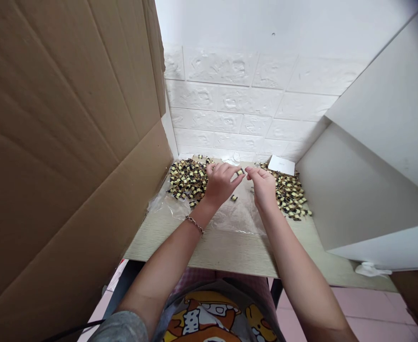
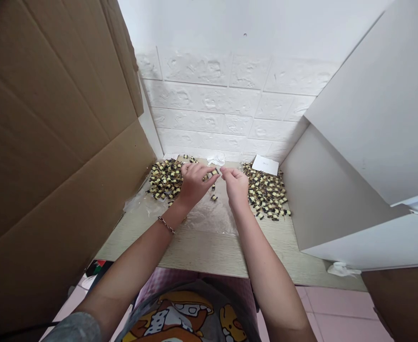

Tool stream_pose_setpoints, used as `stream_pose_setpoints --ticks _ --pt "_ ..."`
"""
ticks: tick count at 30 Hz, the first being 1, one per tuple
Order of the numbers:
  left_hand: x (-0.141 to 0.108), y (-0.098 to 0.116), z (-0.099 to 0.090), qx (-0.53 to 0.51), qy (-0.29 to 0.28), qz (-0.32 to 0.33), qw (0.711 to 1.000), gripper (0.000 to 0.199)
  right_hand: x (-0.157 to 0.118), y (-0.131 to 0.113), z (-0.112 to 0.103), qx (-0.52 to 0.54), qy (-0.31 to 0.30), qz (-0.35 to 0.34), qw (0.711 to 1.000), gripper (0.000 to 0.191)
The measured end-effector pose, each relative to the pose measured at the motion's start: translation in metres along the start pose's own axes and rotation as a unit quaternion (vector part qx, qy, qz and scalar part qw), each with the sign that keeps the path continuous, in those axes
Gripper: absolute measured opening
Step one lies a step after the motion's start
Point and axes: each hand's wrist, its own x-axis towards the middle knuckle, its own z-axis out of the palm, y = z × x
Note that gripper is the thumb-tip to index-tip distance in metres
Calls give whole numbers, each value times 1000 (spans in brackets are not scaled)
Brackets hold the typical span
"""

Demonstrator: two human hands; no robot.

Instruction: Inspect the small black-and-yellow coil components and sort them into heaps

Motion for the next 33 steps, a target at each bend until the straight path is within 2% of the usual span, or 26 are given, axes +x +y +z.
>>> stream_pose_setpoints --ticks 12,22,26,33 --pt "0 2 -3 5 -32 -14 999 18 0 2 0 -47 9 -13 999 26" --pt "0 2 -3 5 -34 -13 999 20 1 2 0 -7 5 0 1000 23" --pt "-1 1 -2 10 -39 0 999 21 1 -2 -1 -54 4 4 999 26" --pt "-2 0 0 14 -55 14 998 21 1 -3 -8 -190 -3 -99 977 26"
